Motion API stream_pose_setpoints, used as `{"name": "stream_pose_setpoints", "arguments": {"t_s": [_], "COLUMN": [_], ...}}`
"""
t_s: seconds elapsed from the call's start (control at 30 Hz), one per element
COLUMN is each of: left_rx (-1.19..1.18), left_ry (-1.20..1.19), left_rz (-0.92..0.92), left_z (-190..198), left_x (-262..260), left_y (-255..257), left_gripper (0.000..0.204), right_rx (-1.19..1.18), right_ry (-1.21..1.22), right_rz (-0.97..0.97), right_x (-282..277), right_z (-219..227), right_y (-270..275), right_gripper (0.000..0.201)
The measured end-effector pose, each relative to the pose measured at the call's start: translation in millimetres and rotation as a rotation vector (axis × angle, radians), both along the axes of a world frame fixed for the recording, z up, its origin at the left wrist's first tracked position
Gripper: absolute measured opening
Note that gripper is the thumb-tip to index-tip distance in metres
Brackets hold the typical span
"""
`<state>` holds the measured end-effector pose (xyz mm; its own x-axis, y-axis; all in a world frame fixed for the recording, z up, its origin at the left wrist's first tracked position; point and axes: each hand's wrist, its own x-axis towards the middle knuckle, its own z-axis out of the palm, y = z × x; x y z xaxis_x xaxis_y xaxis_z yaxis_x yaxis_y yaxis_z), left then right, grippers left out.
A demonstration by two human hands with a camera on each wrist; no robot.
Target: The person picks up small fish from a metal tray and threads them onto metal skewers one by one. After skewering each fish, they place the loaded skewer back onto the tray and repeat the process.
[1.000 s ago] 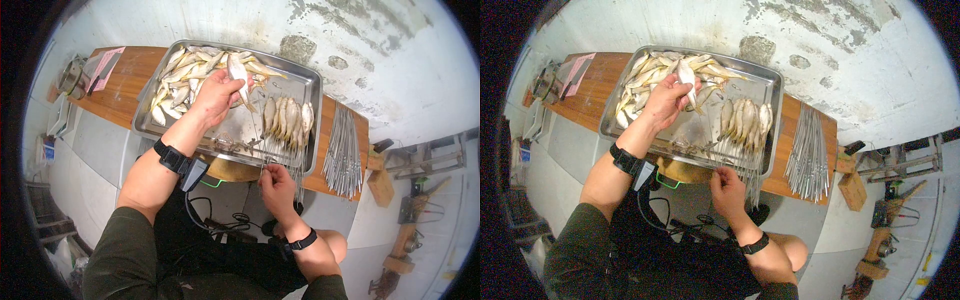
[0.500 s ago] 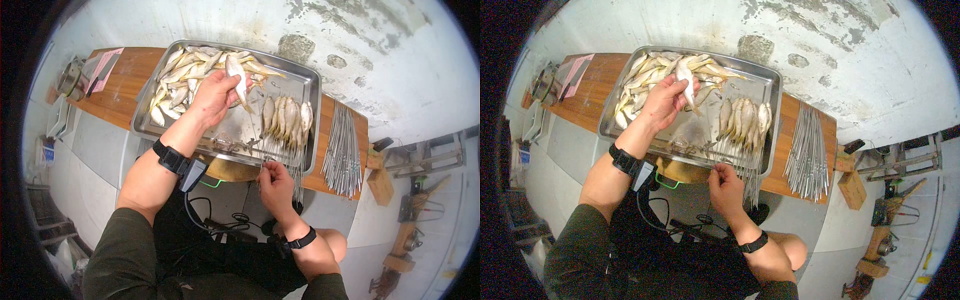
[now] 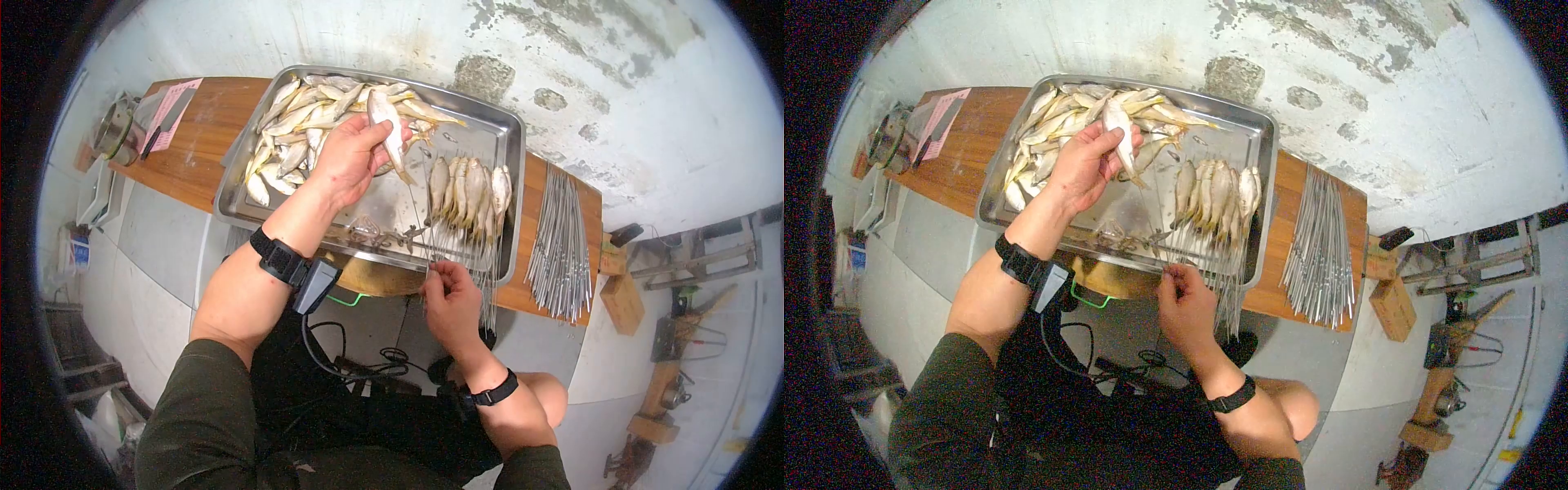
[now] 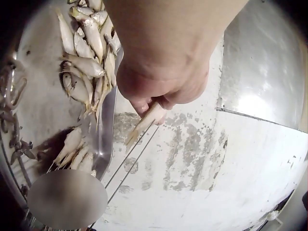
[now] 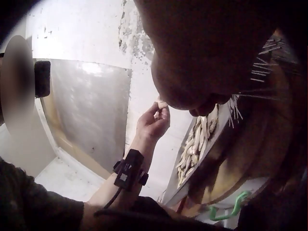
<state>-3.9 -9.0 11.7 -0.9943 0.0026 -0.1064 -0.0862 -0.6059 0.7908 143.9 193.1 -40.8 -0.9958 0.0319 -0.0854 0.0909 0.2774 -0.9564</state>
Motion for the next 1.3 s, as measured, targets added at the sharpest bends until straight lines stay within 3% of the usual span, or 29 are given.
{"name": "stream_pose_setpoints", "arguments": {"t_s": [0.57, 0.97, 1.3], "left_rx": [-0.006, -0.065, 0.070], "left_ry": [0.004, 0.009, -0.012], "left_rz": [0.037, -0.059, -0.018], "left_z": [1.8, -1.3, -5.1], "left_x": [-0.5, 4.7, 0.6], "left_y": [0.1, 5.1, 3.0], "left_gripper": [0.020, 0.020, 0.021], "right_rx": [0.047, 0.067, 0.099], "right_ry": [0.012, 0.060, 0.071], "right_rz": [0.004, -0.026, 0.045], "right_x": [0.1, -4.9, -6.2], "right_z": [-1.7, -11.1, -7.6], "right_y": [2.4, 1.7, 5.9], "right_gripper": [0.016, 0.017, 0.016]}}
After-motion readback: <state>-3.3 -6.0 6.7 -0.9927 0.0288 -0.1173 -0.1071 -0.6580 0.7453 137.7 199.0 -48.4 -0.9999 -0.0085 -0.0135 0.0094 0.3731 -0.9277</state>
